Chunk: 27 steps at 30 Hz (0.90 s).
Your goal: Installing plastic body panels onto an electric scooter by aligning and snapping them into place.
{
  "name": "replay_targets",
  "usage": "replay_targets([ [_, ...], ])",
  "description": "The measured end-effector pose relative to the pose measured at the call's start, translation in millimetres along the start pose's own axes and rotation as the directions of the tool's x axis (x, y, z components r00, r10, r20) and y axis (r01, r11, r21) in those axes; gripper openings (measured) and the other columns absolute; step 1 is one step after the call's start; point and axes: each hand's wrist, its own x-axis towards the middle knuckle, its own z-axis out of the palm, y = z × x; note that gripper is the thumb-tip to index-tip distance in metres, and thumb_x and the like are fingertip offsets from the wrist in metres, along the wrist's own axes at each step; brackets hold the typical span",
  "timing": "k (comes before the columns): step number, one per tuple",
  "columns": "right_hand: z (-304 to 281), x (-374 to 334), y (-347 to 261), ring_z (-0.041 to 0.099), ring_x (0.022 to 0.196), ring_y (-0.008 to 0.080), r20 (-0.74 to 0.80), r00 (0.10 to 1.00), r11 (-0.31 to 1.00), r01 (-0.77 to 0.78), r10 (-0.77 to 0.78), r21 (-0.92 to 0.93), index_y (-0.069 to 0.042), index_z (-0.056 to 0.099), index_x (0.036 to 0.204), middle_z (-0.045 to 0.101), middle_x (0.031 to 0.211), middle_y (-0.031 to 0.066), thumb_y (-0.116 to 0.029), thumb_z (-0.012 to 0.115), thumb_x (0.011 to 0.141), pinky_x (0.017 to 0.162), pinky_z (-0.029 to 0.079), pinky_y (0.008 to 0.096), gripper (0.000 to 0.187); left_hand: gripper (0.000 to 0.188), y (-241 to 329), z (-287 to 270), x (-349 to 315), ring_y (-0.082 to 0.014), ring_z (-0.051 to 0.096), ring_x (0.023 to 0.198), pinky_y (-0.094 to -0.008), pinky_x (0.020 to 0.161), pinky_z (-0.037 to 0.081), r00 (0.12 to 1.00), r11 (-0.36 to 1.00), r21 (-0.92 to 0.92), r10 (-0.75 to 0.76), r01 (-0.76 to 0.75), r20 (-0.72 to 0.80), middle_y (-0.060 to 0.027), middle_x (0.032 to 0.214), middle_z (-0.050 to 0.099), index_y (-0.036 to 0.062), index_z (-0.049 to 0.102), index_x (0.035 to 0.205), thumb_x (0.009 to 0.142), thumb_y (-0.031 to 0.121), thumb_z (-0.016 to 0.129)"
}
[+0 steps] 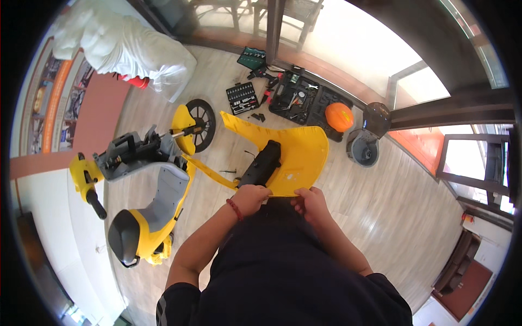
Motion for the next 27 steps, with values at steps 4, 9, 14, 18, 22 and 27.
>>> replay_targets([
  [4,15.0,-3.2,0.2,0.051,0.047,0.0169,0.063,0.998,0.992,0.022,-0.014,-0.125,0.003,0.054,0.092,0.059,0.064,0.0122,-0.021,0.051,0.085,0.043,0.041,0.0272,0.025,0.014,-0.9,-16.8,-16.7,-0.0334,0.059,0.076,-0.0402,0.065,0.047,0.999,0.999,0.01,-0.049,0.049,-0.013,-0.0147,0.079,0.061,0.0058,0.059,0.09,0.076,0.009,0.057],
  [9,26.4,-8.6,-15.0,0.053,0.05,0.0176,0.192,0.98,0.993,0.069,-0.049,-0.098,0.002,0.054,0.093,0.059,0.067,0.012,-0.035,0.04,0.093,0.046,0.043,0.0277,0.04,0.014,-3.2,-51.7,-33.8,-0.0345,0.058,0.076,-0.0398,0.064,0.047,0.981,0.995,-0.036,-0.101,0.097,-0.166,-0.0143,0.077,0.06,0.0041,0.059,0.085,0.073,0.011,0.061],
  [14,6.2,13.9,-46.3,0.055,0.057,0.0162,0.189,0.933,0.951,0.309,-0.305,0.007,0.002,0.056,0.094,0.061,0.073,0.0107,-0.033,0.036,0.095,0.055,0.046,0.0262,0.04,0.014,-11.0,-108.1,-41.5,-0.0296,0.06,0.073,-0.0376,0.063,0.045,0.959,0.982,-0.189,-0.068,0.015,-0.276,-0.0156,0.075,0.059,0.0026,0.059,0.088,0.076,0.011,0.061],
  [18,10.1,19.9,-64.5,0.056,0.058,0.0148,0.197,0.918,0.938,0.332,-0.345,0.096,0.0,0.057,0.094,0.061,0.074,0.0087,-0.029,0.037,0.095,0.054,0.046,0.0262,0.035,0.014,-21.5,-150.1,-51.4,-0.0186,0.062,0.078,-0.0329,0.065,0.046,0.934,0.875,-0.481,-0.119,-0.061,-0.336,-0.0099,0.081,0.063,0.0009,0.058,0.095,0.084,0.009,0.056],
  [22,21.7,21.6,-66.2,0.056,0.059,0.0146,0.22,0.911,0.937,0.338,-0.348,0.084,-0.001,0.057,0.094,0.061,0.074,0.0083,-0.028,0.038,0.095,0.054,0.047,0.0259,0.033,0.02,-6.2,-190.7,-52.1,-0.0131,0.058,0.094,-0.0292,0.078,0.047,0.788,0.644,-0.689,-0.21,-0.334,-0.578,-0.0057,0.098,0.063,0.0022,0.057,0.107,0.087,0.005,0.052],
  [27,31.3,31.1,-54.4,0.057,0.061,0.0141,0.31,0.897,0.949,0.301,-0.314,0.091,-0.001,0.057,0.095,0.061,0.076,0.0082,-0.027,0.04,0.094,0.056,0.049,0.0261,0.031,0.028,-1.9,-239.0,-72.0,-0.0183,0.055,0.106,-0.0336,0.091,0.042,0.664,0.294,-0.646,-0.05,-0.704,-0.746,-0.0084,0.114,0.058,0.0016,0.053,0.115,0.088,0.008,0.055],
])
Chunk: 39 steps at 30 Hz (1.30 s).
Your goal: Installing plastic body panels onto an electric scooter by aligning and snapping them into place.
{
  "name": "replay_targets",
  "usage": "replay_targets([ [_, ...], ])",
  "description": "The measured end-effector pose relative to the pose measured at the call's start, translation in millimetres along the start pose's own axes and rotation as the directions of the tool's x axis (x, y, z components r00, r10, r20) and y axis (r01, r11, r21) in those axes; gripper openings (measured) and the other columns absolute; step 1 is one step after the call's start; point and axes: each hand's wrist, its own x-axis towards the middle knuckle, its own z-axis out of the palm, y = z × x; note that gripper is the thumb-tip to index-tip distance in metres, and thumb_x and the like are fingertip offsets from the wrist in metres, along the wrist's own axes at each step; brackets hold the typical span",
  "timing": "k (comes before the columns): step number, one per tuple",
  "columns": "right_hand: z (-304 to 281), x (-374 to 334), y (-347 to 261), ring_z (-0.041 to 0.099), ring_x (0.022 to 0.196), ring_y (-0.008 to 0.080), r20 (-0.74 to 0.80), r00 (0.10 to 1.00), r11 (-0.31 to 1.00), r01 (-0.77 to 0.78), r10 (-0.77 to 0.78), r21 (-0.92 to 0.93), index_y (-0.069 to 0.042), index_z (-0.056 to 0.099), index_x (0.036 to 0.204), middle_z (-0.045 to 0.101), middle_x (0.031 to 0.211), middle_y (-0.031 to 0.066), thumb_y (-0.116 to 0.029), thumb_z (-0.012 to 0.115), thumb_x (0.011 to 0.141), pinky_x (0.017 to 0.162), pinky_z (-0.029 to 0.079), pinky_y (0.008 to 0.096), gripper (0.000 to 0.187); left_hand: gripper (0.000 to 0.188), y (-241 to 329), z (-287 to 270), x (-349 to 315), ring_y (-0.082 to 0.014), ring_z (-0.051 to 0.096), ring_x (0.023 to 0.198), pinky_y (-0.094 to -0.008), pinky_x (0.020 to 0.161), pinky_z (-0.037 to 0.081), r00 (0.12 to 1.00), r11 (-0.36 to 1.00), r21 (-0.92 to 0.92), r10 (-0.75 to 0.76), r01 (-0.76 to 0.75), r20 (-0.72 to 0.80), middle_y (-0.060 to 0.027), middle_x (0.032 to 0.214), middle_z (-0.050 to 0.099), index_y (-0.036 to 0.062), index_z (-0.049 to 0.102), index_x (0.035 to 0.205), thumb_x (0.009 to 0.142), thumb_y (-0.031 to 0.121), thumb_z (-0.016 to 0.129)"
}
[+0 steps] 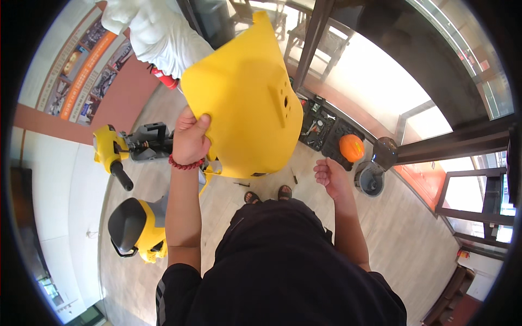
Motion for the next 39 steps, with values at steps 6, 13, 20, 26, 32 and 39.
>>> replay_targets([
  [6,22.8,12.7,3.4,0.059,0.068,0.0148,0.089,0.995,0.998,0.055,-0.053,-0.026,0.001,0.055,0.103,0.06,0.087,0.0092,-0.027,0.042,0.094,0.06,0.05,0.0263,0.032,0.031,32.0,1.0,23.0,-0.0201,0.054,0.107,-0.0349,0.091,0.043,0.99,0.99,0.045,0.132,-0.13,-0.047,-0.0096,0.116,0.057,0.0017,0.051,0.118,0.088,0.009,0.054],
  [13,58.6,18.3,-6.7,0.059,0.076,0.0174,0.141,0.986,0.993,0.104,-0.094,-0.063,0.0,0.054,0.107,0.06,0.094,0.0088,-0.026,0.041,0.094,0.065,0.05,0.0282,0.032,0.029,78.0,-3.0,64.7,-0.0224,0.053,0.109,-0.037,0.094,0.043,0.976,0.977,0.075,0.204,-0.199,-0.069,-0.0107,0.119,0.055,0.0005,0.047,0.119,0.092,0.01,0.045],
  [20,74.2,55.4,9.0,0.056,0.09,0.0199,0.21,0.978,0.999,-0.004,-0.006,0.046,-0.004,0.052,0.116,0.057,0.103,0.0078,-0.028,0.044,0.092,0.077,0.048,0.0349,0.034,0.032,109.2,-2.2,60.2,-0.0234,0.053,0.109,-0.0379,0.096,0.041,0.937,0.944,-0.046,0.319,-0.328,-0.14,-0.0099,0.122,0.052,0.002,0.044,0.122,0.092,0.013,0.047],
  [26,84.1,81.0,-23.3,0.053,0.095,0.0194,0.165,0.965,0.978,0.207,-0.202,-0.012,-0.006,0.045,0.125,0.054,0.11,0.0071,-0.032,0.047,0.09,0.081,0.045,0.0362,0.044,0.038,101.2,-19.7,35.6,-0.0238,0.052,0.11,-0.0382,0.094,0.043,0.926,0.93,0.026,0.369,-0.368,-0.081,-0.0106,0.122,0.053,0.0023,0.043,0.124,0.09,0.015,0.052],
  [32,101.6,117.5,-97.6,0.046,0.105,0.0166,0.123,0.929,0.901,0.368,-0.348,-0.229,-0.009,0.043,0.129,0.047,0.124,0.0032,-0.038,0.045,0.091,0.086,0.039,0.0328,0.048,0.024,57.4,-6.8,19.6,-0.0204,0.057,0.102,-0.0346,0.088,0.046,0.948,0.963,-0.079,0.234,-0.256,-0.215,-0.0092,0.112,0.059,0.0019,0.054,0.113,0.089,0.006,0.051],
  [39,136.1,202.0,-161.9,0.036,0.124,0.0239,0.23,0.931,0.773,0.365,-0.285,-0.518,-0.005,0.035,0.134,0.038,0.136,0.0081,-0.041,0.039,0.093,0.101,0.03,0.0405,0.056,0.021,-15.8,-15.6,39.1,-0.0113,0.058,0.09,-0.0276,0.079,0.046,0.954,0.993,-0.09,0.05,-0.08,-0.295,-0.003,0.1,0.062,0.0012,0.057,0.109,0.089,0.007,0.053],
])
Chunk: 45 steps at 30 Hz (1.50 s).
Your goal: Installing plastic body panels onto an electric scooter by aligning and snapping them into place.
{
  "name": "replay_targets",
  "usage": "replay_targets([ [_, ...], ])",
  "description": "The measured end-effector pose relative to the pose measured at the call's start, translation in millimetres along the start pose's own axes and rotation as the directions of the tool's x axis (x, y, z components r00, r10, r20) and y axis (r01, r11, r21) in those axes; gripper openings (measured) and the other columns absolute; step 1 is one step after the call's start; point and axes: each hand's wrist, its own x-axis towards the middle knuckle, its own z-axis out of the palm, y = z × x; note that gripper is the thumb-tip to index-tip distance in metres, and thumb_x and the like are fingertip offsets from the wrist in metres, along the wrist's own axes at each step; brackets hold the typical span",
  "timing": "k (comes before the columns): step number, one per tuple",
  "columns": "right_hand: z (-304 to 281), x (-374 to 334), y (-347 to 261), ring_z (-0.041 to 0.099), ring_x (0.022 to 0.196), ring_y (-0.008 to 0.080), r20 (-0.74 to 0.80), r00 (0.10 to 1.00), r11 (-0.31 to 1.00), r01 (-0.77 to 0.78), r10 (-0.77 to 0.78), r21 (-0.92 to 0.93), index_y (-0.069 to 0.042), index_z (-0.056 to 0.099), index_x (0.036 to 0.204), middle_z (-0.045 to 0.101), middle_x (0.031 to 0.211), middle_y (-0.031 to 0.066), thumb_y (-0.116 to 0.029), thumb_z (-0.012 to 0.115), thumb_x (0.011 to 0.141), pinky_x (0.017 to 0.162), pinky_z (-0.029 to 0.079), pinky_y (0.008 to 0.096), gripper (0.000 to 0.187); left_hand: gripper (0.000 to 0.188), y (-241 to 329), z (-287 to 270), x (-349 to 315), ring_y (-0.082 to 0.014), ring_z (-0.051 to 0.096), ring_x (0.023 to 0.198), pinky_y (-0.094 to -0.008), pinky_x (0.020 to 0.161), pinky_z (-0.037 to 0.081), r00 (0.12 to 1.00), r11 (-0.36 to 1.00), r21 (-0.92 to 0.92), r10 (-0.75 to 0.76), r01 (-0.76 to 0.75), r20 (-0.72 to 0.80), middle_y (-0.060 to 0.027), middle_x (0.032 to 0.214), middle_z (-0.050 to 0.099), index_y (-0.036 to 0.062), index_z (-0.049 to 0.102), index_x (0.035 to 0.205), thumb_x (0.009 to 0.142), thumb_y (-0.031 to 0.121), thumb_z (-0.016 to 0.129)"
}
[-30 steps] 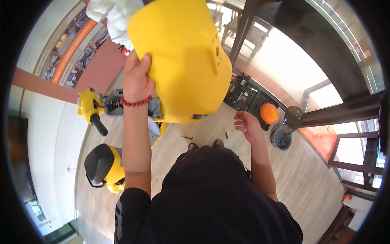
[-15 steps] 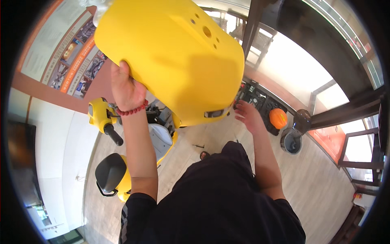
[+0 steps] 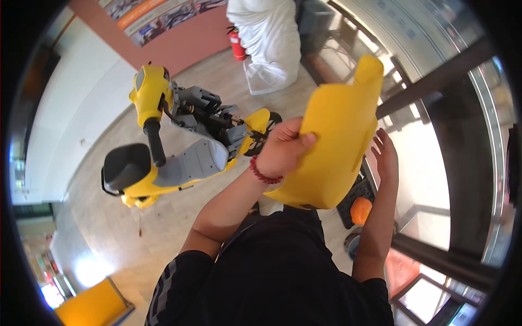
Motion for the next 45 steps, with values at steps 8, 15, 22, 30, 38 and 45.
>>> replay_targets([
  [8,-4.3,148.2,-12.7,0.037,0.124,0.0216,0.389,0.91,0.99,-0.124,0.142,-0.071,-0.005,0.037,0.133,0.038,0.136,0.0092,-0.042,0.036,0.093,0.101,0.032,0.0379,0.055,0.013,-50.1,5.9,54.6,-0.0026,0.048,0.075,-0.0217,0.065,0.042,0.99,0.982,0.151,-0.096,0.111,-0.099,0.0032,0.08,0.054,-0.0019,0.058,0.096,0.088,0.005,0.052],
  [15,3.7,226.2,-82.6,0.038,0.123,0.0195,0.631,0.753,0.969,-0.247,0.188,0.005,-0.003,0.037,0.132,0.042,0.132,0.0121,-0.036,0.038,0.094,0.102,0.031,0.0373,0.051,0.012,-75.6,24.4,101.0,-0.0235,0.061,0.074,-0.0304,0.065,0.046,0.98,0.884,0.433,0.197,-0.178,0.002,-0.0121,0.08,0.061,-0.0024,0.06,0.093,0.084,0.005,0.056],
  [22,107.2,178.4,-149.9,0.048,0.11,0.0181,0.742,0.625,0.925,-0.379,0.244,0.015,-0.002,0.044,0.123,0.054,0.113,0.0135,-0.037,0.041,0.093,0.101,0.032,0.0337,0.047,0.013,-50.8,20.1,115.0,-0.0329,0.058,0.073,-0.035,0.063,0.046,0.919,0.8,0.482,0.394,-0.356,0.025,-0.0149,0.079,0.06,-0.0038,0.059,0.092,0.081,0.002,0.058],
  [30,160.1,270.0,-129.9,0.049,0.097,0.0177,0.935,0.353,0.945,-0.315,0.032,0.087,-0.003,0.049,0.111,0.054,0.099,0.0107,-0.038,0.04,0.094,0.097,0.033,0.032,0.04,0.012,4.7,-33.0,111.3,-0.0312,0.06,0.073,-0.0352,0.063,0.046,0.91,0.77,0.536,0.414,-0.347,-0.006,-0.0141,0.08,0.061,-0.0031,0.059,0.092,0.082,0.005,0.058],
  [38,292.2,244.0,-140.3,0.043,0.079,0.0143,0.942,0.336,0.96,-0.26,-0.005,0.098,-0.01,0.048,0.086,0.046,0.078,0.0039,-0.028,0.039,0.096,0.087,0.037,0.0291,0.022,0.014,42.0,-90.9,93.8,-0.0296,0.061,0.072,-0.0324,0.063,0.046,0.876,0.697,0.669,0.461,-0.258,-0.142,-0.0129,0.08,0.061,-0.0024,0.058,0.092,0.084,0.009,0.057],
  [45,397.1,301.3,-105.3,0.039,0.067,0.0136,0.92,0.36,0.956,-0.289,0.152,-0.045,-0.009,0.046,0.071,0.042,0.065,0.001,-0.031,0.037,0.097,0.072,0.035,0.0294,0.035,0.014,49.3,-131.6,83.7,-0.0185,0.059,0.072,-0.0279,0.066,0.044,0.705,0.747,0.625,0.569,-0.227,-0.424,-0.0091,0.075,0.059,-0.0025,0.059,0.094,0.085,0.008,0.055],
])
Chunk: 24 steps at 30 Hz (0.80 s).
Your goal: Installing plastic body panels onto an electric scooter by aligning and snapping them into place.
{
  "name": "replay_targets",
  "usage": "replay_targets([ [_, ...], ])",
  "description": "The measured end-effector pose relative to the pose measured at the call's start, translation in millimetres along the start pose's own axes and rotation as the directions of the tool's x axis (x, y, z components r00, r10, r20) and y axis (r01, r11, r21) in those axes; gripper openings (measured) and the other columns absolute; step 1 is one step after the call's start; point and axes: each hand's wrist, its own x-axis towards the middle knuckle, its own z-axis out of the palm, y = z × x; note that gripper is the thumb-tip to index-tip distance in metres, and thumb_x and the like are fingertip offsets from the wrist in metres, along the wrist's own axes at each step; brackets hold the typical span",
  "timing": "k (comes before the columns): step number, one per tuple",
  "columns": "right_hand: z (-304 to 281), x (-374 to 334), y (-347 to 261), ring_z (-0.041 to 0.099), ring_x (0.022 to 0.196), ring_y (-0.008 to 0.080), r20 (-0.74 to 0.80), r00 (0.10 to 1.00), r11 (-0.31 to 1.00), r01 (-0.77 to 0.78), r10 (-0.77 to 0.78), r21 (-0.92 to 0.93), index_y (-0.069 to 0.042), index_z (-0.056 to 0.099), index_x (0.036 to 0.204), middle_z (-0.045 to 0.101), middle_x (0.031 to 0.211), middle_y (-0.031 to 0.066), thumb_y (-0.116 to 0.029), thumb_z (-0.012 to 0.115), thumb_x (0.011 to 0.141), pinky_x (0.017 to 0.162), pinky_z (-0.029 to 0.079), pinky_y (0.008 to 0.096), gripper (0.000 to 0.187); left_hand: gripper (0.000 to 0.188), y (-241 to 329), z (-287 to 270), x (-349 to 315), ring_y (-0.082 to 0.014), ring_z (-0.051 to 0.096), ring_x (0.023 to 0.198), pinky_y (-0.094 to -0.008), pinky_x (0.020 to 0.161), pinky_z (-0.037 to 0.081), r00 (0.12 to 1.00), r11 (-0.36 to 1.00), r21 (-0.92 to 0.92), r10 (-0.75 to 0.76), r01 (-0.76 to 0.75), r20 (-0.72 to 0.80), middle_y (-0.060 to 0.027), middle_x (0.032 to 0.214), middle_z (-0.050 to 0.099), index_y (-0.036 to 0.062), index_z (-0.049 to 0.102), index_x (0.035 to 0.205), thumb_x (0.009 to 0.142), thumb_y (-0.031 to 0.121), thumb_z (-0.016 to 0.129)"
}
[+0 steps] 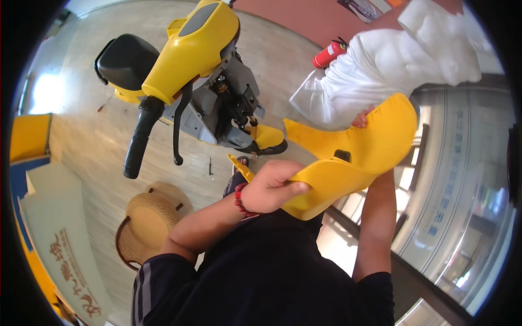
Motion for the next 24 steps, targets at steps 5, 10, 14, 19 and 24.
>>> replay_targets([
  [5,-68.4,127.3,35.7,0.04,0.06,0.0158,0.299,0.862,0.911,-0.399,0.41,-0.1,-0.007,0.047,0.069,0.041,0.061,0.0012,-0.036,0.037,0.095,0.064,0.037,0.0303,0.04,0.02,-32.2,-16.9,3.7,-0.0081,0.053,0.082,-0.0244,0.074,0.043,0.952,0.963,-0.269,-0.089,0.007,-0.293,-0.0001,0.087,0.057,-0.0023,0.056,0.104,0.09,0.01,0.052],
  [10,-22.0,191.0,79.5,0.06,0.07,0.0142,0.369,0.829,0.836,-0.196,0.42,-0.512,-0.005,0.058,0.095,0.06,0.08,0.0042,-0.025,0.058,0.085,0.06,0.05,0.0293,0.023,0.025,-93.5,-34.1,-17.8,-0.0096,0.056,0.087,-0.0253,0.078,0.044,0.776,0.968,-0.248,-0.175,0.025,-0.605,-0.0021,0.094,0.059,-0.0018,0.055,0.107,0.091,0.017,0.052],
  [14,5.5,231.3,101.7,0.06,0.07,0.0152,0.259,0.752,0.757,-0.448,0.607,-0.475,-0.004,0.059,0.101,0.063,0.085,0.0055,-0.036,0.06,0.084,0.06,0.05,0.0304,0.037,0.031,-109.7,-31.2,-4.6,-0.0117,0.057,0.095,-0.0266,0.083,0.044,0.615,0.976,-0.175,-0.058,-0.132,-0.786,-0.005,0.104,0.06,-0.0022,0.052,0.113,0.091,0.021,0.052],
  [19,40.8,254.4,126.3,0.062,0.077,0.0197,0.208,0.653,0.646,-0.553,0.728,-0.526,0.001,0.056,0.106,0.062,0.093,0.0101,-0.027,0.057,0.084,0.065,0.053,0.0336,0.035,0.029,-121.6,-44.7,2.5,-0.0122,0.057,0.095,-0.0255,0.084,0.044,0.424,0.993,-0.05,-0.001,-0.104,-0.906,-0.0058,0.106,0.06,-0.0035,0.051,0.113,0.093,0.017,0.048],
  [24,44.4,279.1,172.3,0.061,0.074,0.0167,0.255,0.693,0.672,-0.431,0.674,-0.603,-0.002,0.06,0.104,0.064,0.087,0.0067,-0.062,0.057,0.076,0.06,0.05,0.0321,0.067,0.023,-120.0,-78.7,4.7,-0.0084,0.056,0.086,-0.0232,0.078,0.044,0.294,1.0,-0.002,0.0,-0.008,-0.956,-0.0045,0.099,0.062,-0.0035,0.054,0.107,0.093,0.012,0.043],
])
